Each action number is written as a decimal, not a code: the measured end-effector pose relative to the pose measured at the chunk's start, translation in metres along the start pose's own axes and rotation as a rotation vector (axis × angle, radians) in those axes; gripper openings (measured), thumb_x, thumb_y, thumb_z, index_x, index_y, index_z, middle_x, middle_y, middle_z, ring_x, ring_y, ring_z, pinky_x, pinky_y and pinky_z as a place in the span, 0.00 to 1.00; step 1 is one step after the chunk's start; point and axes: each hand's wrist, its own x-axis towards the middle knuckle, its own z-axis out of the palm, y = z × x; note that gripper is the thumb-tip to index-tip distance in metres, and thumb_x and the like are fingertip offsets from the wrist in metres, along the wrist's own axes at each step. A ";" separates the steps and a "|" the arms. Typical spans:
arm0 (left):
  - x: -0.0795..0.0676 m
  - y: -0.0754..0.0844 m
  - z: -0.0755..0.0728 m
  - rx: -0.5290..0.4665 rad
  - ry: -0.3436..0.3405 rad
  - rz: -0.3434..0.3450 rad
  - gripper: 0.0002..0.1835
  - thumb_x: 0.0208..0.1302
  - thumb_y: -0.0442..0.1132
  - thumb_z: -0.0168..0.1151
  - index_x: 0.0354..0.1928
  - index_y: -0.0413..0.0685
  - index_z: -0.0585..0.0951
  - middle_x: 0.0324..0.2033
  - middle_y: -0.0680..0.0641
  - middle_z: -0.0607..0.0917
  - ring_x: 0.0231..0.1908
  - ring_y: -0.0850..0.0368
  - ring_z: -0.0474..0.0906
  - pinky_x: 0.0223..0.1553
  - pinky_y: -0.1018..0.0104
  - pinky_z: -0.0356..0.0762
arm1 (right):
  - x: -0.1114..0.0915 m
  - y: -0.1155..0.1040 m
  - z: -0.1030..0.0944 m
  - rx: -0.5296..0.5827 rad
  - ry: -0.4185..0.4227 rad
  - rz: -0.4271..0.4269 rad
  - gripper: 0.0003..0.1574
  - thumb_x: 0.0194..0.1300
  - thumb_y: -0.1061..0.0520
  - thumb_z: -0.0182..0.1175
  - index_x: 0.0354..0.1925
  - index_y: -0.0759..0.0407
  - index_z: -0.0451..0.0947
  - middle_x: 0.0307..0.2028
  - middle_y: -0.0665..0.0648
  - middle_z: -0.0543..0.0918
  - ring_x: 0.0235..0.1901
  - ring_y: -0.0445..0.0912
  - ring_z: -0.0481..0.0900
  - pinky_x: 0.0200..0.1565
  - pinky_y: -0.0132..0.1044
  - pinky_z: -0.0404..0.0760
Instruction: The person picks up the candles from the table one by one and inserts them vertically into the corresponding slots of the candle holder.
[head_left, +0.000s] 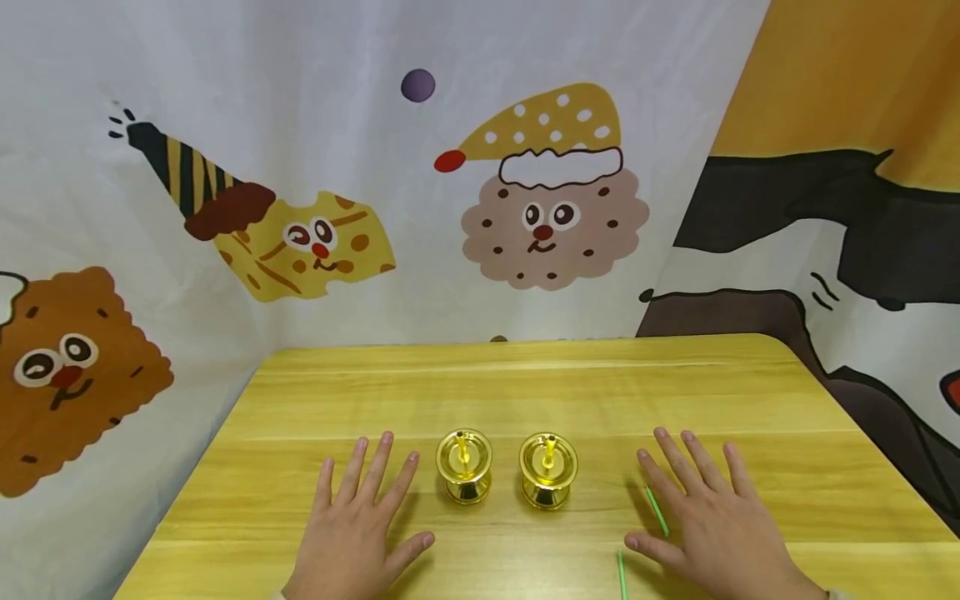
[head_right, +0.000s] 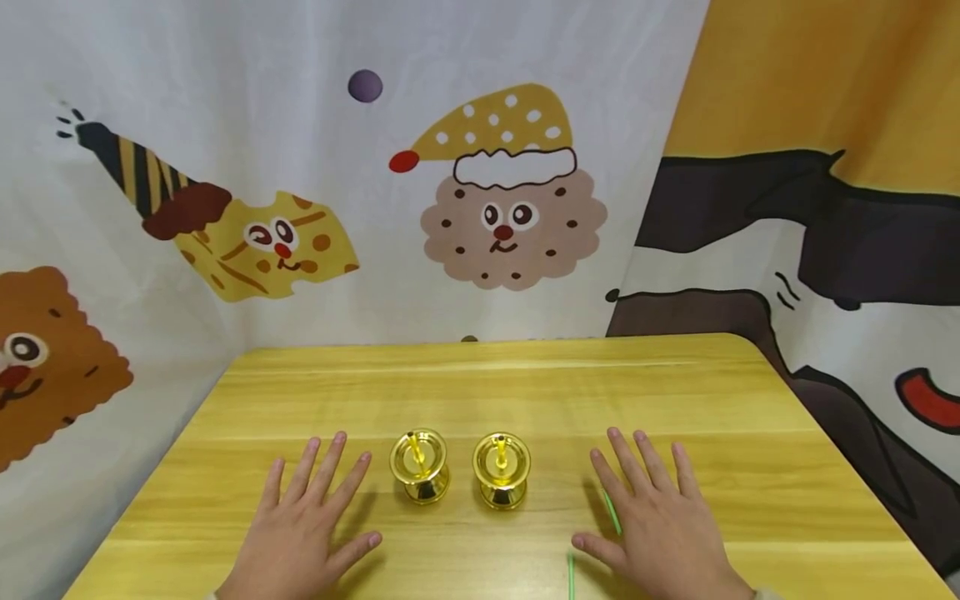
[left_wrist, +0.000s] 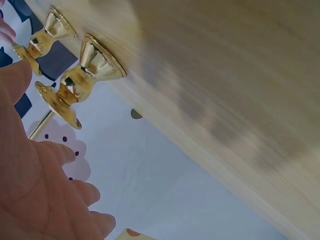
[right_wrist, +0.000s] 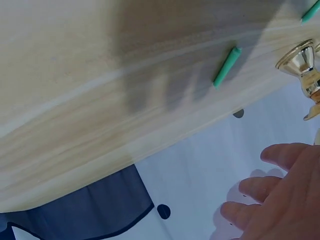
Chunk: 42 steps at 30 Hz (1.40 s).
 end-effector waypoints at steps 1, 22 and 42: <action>0.000 0.000 0.000 0.003 -0.001 0.002 0.48 0.59 0.76 0.55 0.77 0.61 0.63 0.79 0.45 0.51 0.76 0.38 0.49 0.71 0.30 0.47 | 0.000 0.000 0.001 0.004 -0.005 0.000 0.62 0.54 0.12 0.48 0.70 0.50 0.72 0.75 0.60 0.60 0.73 0.62 0.56 0.72 0.60 0.19; 0.003 0.006 -0.003 -0.200 -0.055 -0.043 0.57 0.62 0.71 0.59 0.76 0.33 0.55 0.76 0.37 0.56 0.75 0.41 0.53 0.71 0.44 0.59 | 0.000 -0.007 0.002 0.090 0.030 -0.014 0.57 0.55 0.15 0.54 0.62 0.56 0.78 0.56 0.61 0.79 0.58 0.60 0.75 0.57 0.62 0.74; 0.008 0.029 0.001 -0.840 -0.036 -0.200 0.51 0.65 0.52 0.69 0.80 0.46 0.50 0.76 0.40 0.58 0.66 0.35 0.69 0.66 0.40 0.66 | -0.003 -0.018 0.013 0.476 -0.047 -0.113 0.12 0.64 0.48 0.69 0.26 0.42 0.78 0.28 0.36 0.71 0.26 0.29 0.67 0.27 0.30 0.76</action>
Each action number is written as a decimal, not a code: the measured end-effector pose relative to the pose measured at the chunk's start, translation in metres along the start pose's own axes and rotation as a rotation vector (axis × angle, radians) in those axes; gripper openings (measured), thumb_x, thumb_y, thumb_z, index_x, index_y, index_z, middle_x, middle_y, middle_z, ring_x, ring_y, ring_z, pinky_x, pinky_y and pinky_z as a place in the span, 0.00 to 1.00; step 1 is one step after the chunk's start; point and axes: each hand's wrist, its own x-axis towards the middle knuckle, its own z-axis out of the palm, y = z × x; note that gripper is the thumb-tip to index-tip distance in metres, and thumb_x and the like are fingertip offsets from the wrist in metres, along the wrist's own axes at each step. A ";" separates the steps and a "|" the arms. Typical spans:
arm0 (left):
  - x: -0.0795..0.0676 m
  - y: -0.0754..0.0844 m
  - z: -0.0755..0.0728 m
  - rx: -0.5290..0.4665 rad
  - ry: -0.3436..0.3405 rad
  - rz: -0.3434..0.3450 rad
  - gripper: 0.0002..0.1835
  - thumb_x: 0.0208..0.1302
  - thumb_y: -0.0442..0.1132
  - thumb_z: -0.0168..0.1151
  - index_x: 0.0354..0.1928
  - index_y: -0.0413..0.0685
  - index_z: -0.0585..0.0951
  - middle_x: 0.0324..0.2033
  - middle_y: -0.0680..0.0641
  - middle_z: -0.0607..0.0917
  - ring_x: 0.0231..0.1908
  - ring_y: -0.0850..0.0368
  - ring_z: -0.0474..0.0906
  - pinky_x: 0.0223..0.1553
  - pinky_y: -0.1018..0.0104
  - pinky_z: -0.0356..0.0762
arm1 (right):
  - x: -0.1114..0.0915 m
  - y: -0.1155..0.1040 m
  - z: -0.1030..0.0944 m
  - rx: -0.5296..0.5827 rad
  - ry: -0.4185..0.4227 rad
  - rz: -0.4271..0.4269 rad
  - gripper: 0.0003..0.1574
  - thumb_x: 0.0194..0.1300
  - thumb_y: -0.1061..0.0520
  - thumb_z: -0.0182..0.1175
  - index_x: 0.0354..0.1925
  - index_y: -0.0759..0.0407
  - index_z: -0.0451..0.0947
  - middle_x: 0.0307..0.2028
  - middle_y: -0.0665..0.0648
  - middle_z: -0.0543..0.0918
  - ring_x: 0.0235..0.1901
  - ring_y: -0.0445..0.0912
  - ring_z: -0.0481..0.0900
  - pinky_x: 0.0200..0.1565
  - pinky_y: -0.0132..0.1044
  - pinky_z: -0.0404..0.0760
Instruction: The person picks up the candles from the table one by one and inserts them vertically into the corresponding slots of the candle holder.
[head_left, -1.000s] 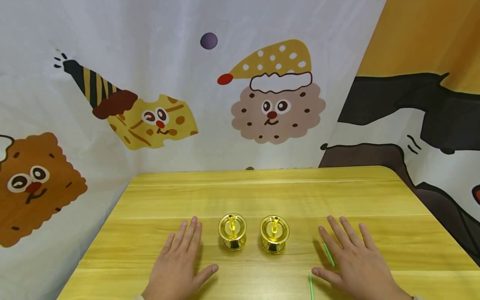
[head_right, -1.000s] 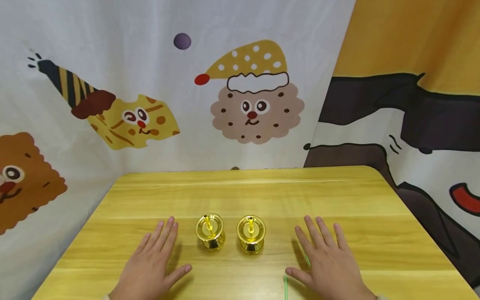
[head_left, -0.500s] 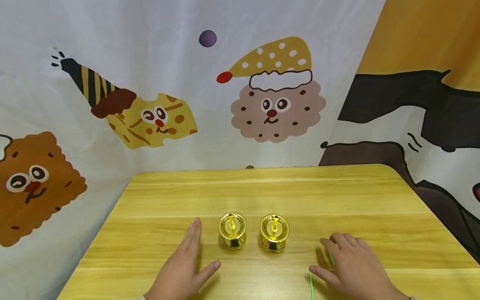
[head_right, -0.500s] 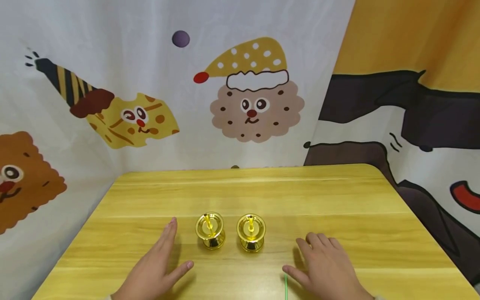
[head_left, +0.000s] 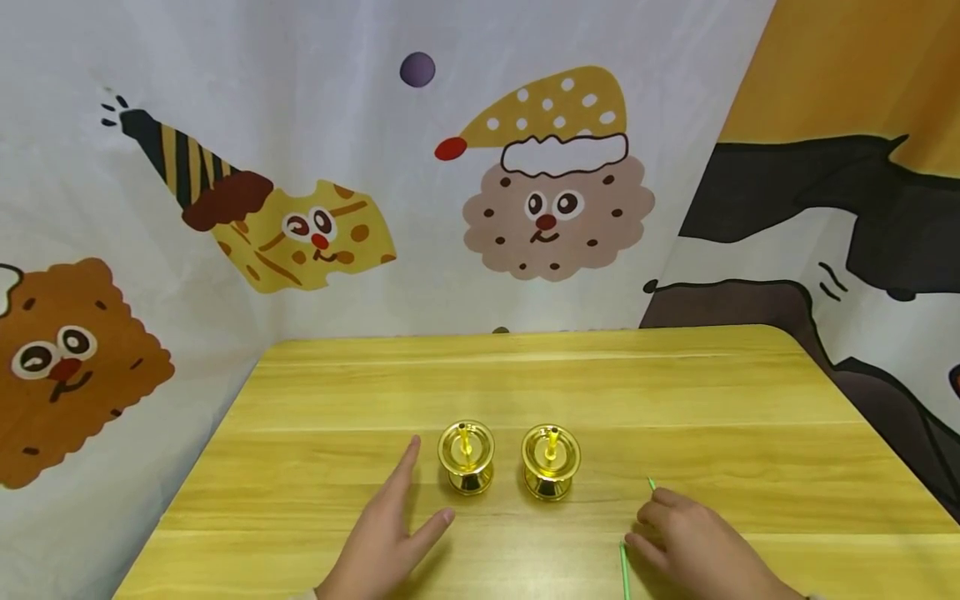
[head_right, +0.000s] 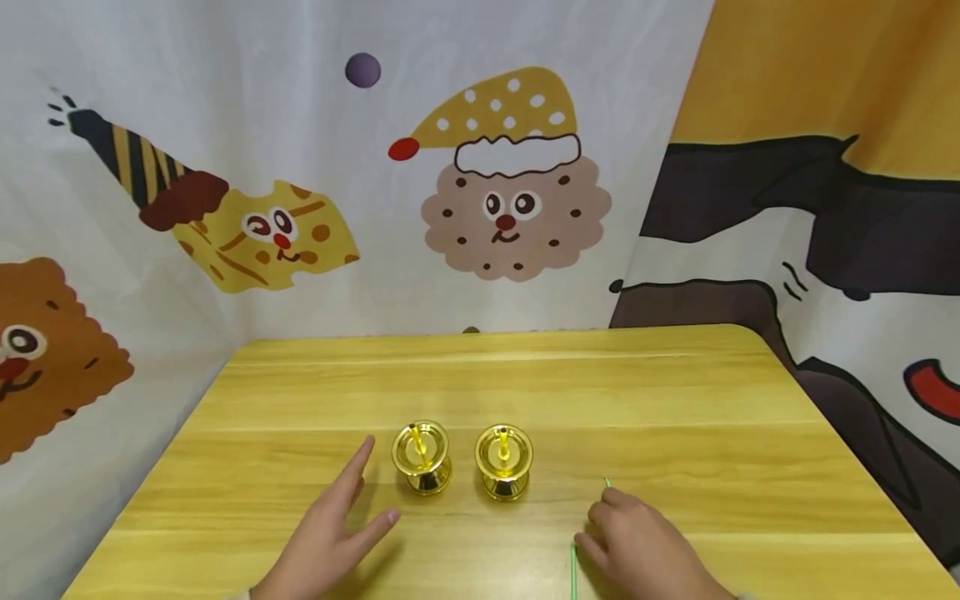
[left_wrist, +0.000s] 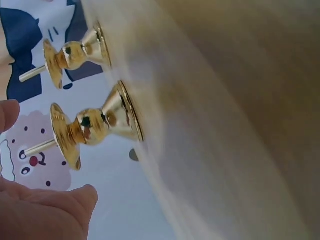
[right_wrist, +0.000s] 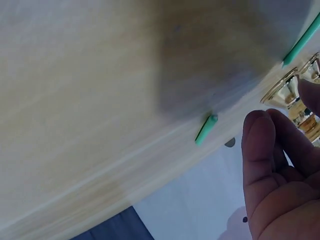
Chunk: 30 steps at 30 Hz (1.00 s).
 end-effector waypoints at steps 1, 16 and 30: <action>0.000 0.001 0.001 -0.024 -0.002 -0.014 0.51 0.65 0.52 0.69 0.80 0.47 0.50 0.75 0.39 0.59 0.65 0.34 0.70 0.65 0.40 0.67 | 0.000 -0.001 0.001 0.020 -0.009 0.009 0.14 0.65 0.49 0.68 0.24 0.40 0.76 0.26 0.36 0.68 0.25 0.29 0.64 0.26 0.29 0.73; 0.014 0.005 0.022 -0.368 -0.004 -0.090 0.50 0.64 0.40 0.70 0.79 0.38 0.48 0.76 0.33 0.52 0.73 0.36 0.53 0.68 0.54 0.57 | 0.004 -0.006 0.005 0.150 -0.244 0.138 0.19 0.63 0.35 0.66 0.21 0.41 0.81 0.22 0.38 0.71 0.21 0.30 0.66 0.23 0.30 0.70; 0.037 0.007 0.037 -0.520 0.028 -0.169 0.53 0.61 0.36 0.73 0.78 0.34 0.47 0.75 0.32 0.53 0.74 0.39 0.53 0.70 0.53 0.56 | 0.003 -0.011 0.017 0.114 -0.222 0.089 0.21 0.60 0.43 0.71 0.18 0.40 0.71 0.21 0.37 0.64 0.20 0.31 0.60 0.23 0.29 0.65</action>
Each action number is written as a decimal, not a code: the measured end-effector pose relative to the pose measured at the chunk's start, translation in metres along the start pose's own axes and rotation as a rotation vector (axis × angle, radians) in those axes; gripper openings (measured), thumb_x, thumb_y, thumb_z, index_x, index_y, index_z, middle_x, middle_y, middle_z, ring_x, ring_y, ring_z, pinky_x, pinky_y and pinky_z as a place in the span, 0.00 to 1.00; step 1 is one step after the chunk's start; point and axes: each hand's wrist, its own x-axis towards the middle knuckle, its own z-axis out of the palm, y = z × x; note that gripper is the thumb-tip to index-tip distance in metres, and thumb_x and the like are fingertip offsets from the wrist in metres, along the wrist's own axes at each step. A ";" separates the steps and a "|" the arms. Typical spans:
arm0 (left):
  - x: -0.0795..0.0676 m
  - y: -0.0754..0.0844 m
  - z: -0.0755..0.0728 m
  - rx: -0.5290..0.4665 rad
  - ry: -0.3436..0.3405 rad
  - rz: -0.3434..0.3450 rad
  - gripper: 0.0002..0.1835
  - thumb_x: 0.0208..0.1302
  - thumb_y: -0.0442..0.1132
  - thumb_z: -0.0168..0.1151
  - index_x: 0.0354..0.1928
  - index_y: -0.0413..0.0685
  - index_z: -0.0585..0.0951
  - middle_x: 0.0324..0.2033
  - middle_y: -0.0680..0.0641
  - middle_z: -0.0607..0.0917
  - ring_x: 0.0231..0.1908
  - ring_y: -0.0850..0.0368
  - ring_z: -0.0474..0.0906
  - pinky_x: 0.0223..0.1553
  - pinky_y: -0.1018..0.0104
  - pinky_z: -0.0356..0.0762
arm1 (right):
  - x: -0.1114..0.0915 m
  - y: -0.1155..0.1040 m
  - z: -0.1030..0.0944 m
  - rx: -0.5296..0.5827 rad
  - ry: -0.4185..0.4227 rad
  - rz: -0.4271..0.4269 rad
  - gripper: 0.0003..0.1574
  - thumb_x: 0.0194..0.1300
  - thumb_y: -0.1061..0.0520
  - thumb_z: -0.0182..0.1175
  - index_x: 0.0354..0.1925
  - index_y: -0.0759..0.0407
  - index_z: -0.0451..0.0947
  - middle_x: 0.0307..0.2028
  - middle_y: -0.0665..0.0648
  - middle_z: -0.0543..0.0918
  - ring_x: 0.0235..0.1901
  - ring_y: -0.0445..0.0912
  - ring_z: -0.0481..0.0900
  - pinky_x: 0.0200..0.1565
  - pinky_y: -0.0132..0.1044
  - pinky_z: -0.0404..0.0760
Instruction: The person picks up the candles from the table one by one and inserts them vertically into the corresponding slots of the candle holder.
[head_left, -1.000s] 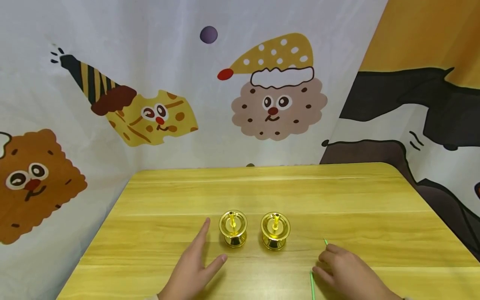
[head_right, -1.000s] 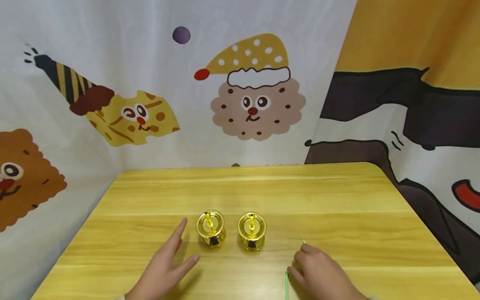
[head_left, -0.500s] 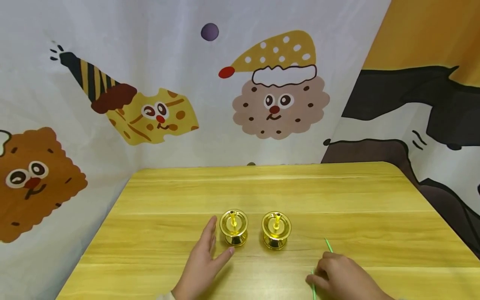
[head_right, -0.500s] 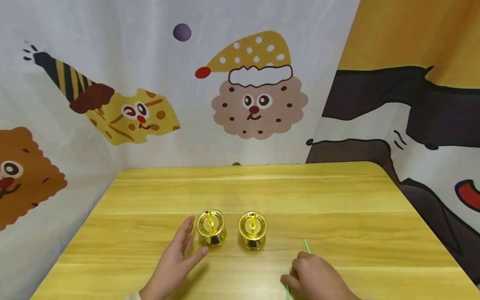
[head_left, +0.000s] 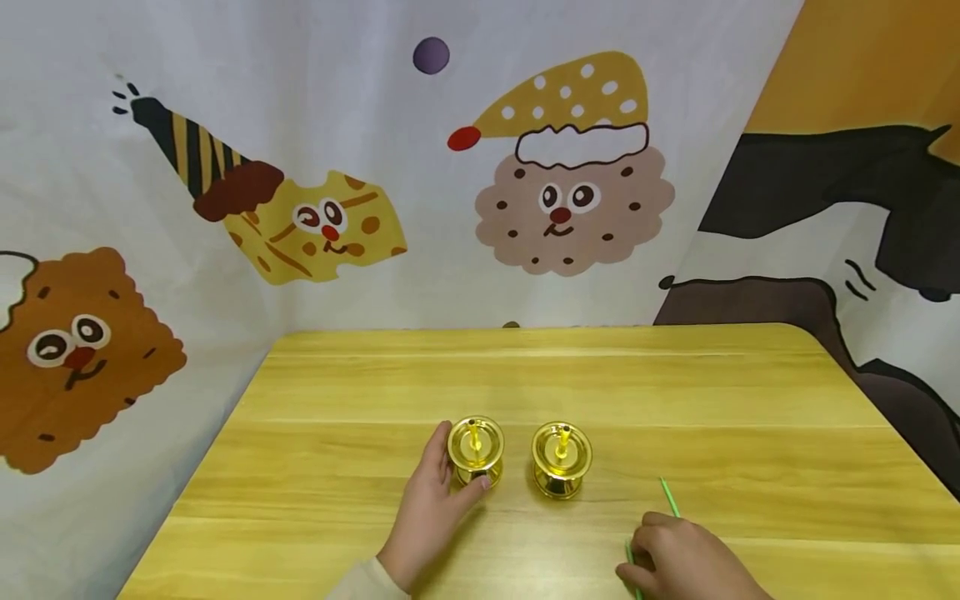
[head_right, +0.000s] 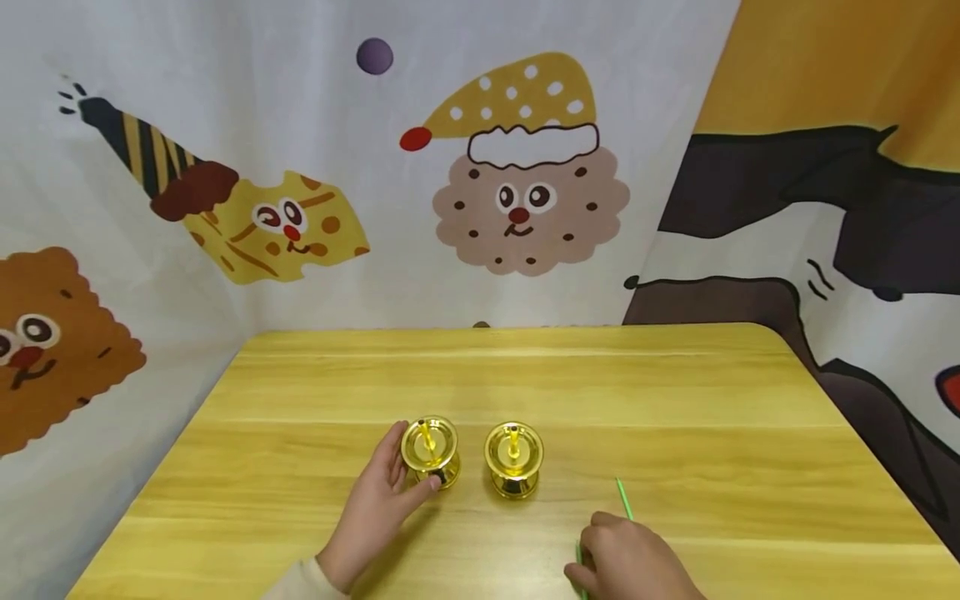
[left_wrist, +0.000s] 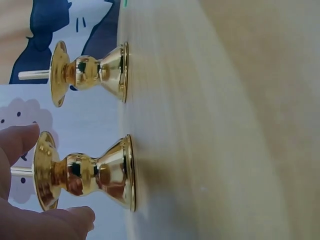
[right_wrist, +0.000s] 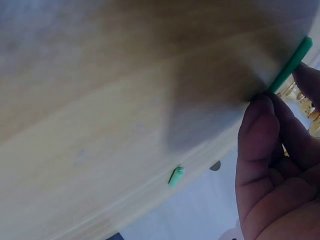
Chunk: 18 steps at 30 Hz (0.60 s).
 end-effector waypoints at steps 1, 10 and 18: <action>0.001 0.000 0.001 -0.014 0.001 -0.008 0.53 0.60 0.36 0.73 0.78 0.34 0.47 0.76 0.32 0.52 0.74 0.39 0.52 0.71 0.53 0.55 | 0.000 0.000 0.000 -0.002 0.003 -0.009 0.20 0.60 0.44 0.71 0.19 0.40 0.72 0.22 0.36 0.64 0.21 0.30 0.60 0.23 0.29 0.65; 0.012 -0.003 0.008 -0.027 0.036 -0.024 0.54 0.57 0.35 0.75 0.77 0.32 0.49 0.73 0.31 0.61 0.71 0.40 0.62 0.69 0.48 0.62 | 0.001 -0.001 -0.001 -0.003 -0.007 -0.113 0.18 0.56 0.52 0.73 0.17 0.42 0.75 0.23 0.36 0.66 0.22 0.29 0.62 0.21 0.27 0.67; 0.015 -0.001 0.013 -0.074 0.052 -0.003 0.52 0.56 0.35 0.76 0.76 0.33 0.53 0.69 0.32 0.68 0.67 0.41 0.68 0.69 0.47 0.64 | 0.001 -0.005 0.001 0.018 0.019 -0.152 0.19 0.59 0.58 0.71 0.16 0.45 0.76 0.21 0.36 0.65 0.21 0.28 0.60 0.21 0.26 0.67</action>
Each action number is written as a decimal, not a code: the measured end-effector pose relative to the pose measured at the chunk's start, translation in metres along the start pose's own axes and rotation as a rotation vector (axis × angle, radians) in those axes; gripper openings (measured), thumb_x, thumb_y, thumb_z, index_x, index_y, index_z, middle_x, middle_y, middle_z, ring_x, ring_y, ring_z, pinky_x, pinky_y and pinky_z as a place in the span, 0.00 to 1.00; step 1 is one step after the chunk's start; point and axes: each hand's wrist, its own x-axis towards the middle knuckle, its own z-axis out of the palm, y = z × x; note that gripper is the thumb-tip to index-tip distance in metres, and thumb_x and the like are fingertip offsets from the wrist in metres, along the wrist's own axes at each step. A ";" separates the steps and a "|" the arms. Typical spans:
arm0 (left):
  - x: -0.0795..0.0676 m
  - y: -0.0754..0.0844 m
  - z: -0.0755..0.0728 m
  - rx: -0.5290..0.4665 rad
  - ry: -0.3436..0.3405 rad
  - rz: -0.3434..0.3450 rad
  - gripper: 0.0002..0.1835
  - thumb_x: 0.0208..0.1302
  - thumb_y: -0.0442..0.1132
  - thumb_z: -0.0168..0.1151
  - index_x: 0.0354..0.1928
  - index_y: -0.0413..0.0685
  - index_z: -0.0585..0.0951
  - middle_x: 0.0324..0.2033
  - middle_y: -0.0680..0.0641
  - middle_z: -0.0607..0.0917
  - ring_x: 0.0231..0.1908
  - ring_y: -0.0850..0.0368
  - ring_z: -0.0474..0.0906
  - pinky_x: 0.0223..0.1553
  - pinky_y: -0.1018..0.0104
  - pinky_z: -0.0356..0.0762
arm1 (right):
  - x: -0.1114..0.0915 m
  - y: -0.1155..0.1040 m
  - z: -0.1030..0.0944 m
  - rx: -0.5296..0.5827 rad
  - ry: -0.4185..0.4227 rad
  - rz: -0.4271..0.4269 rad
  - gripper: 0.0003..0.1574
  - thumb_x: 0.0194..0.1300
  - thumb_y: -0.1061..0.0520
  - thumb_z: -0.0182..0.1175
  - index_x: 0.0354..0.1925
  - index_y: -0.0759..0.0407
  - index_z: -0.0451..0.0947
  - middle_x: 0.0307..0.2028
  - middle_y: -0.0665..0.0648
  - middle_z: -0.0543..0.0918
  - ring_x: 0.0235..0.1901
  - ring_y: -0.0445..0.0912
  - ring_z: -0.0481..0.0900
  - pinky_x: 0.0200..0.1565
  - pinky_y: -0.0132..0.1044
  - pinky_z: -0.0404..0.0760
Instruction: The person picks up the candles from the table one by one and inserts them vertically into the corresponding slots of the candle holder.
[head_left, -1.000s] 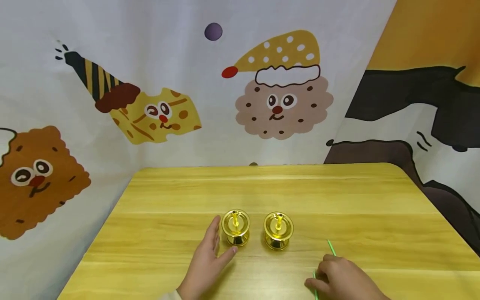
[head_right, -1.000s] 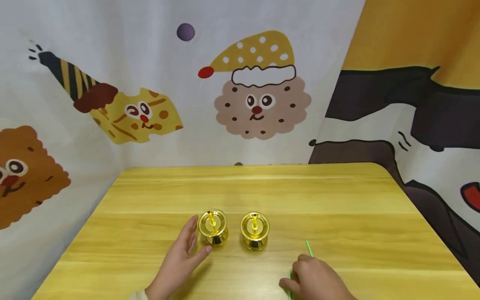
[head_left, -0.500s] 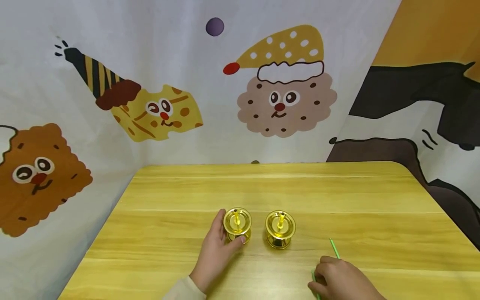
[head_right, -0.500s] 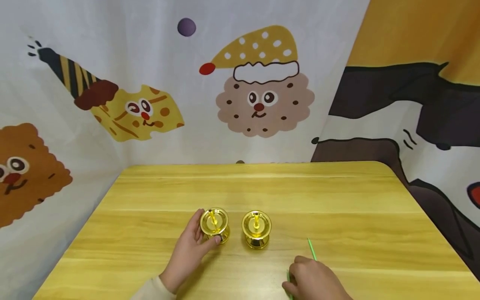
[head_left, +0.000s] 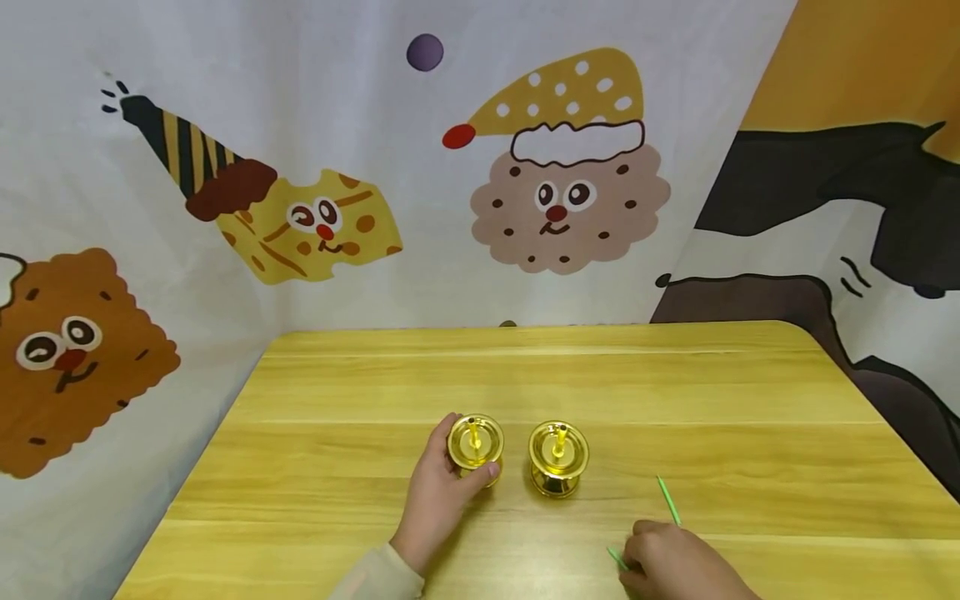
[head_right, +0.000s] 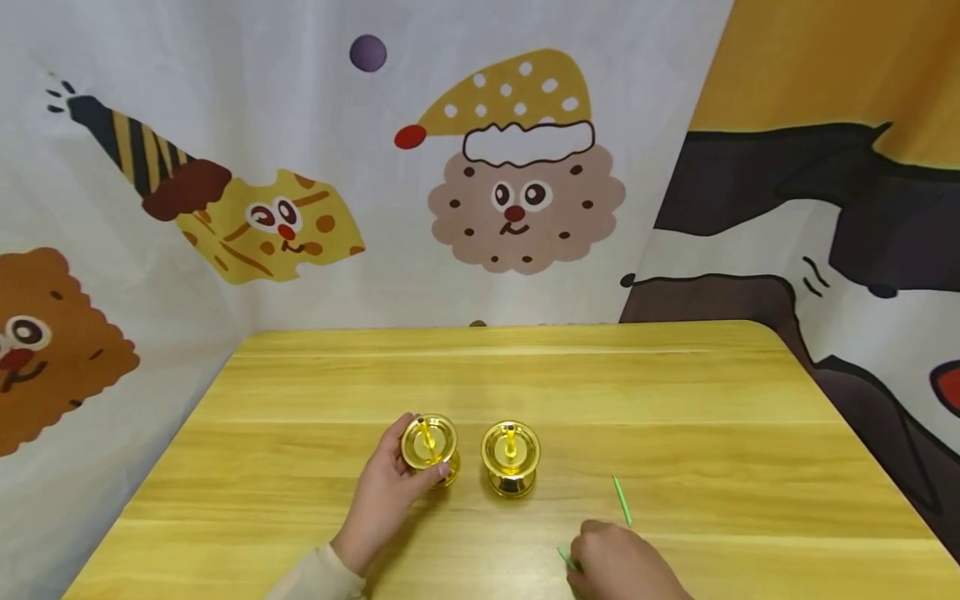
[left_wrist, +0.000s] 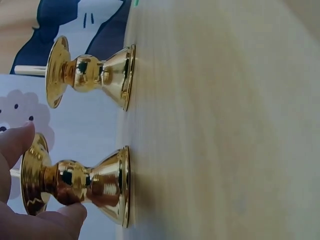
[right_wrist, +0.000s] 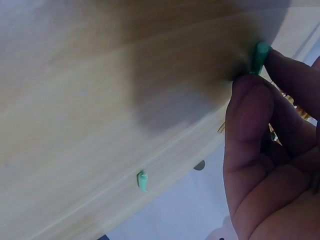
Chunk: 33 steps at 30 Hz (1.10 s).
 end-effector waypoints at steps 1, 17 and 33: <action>0.000 0.001 0.000 -0.010 -0.005 -0.005 0.52 0.56 0.35 0.76 0.75 0.33 0.53 0.69 0.32 0.69 0.67 0.42 0.69 0.68 0.48 0.65 | 0.000 0.000 0.000 -0.005 0.004 -0.003 0.20 0.59 0.58 0.71 0.16 0.45 0.75 0.21 0.36 0.65 0.21 0.29 0.60 0.21 0.26 0.66; 0.000 -0.001 -0.002 0.011 -0.024 0.005 0.50 0.57 0.36 0.76 0.75 0.31 0.55 0.67 0.33 0.71 0.66 0.43 0.71 0.67 0.53 0.69 | 0.002 -0.003 0.005 -0.012 0.047 -0.024 0.23 0.53 0.63 0.70 0.15 0.43 0.70 0.20 0.35 0.63 0.20 0.28 0.58 0.21 0.25 0.65; -0.001 0.000 -0.004 0.019 -0.025 0.012 0.49 0.57 0.36 0.76 0.75 0.32 0.57 0.66 0.34 0.73 0.66 0.43 0.71 0.66 0.52 0.69 | 0.012 -0.018 -0.007 0.105 0.151 0.033 0.16 0.62 0.61 0.67 0.26 0.43 0.72 0.22 0.34 0.67 0.22 0.28 0.63 0.23 0.26 0.67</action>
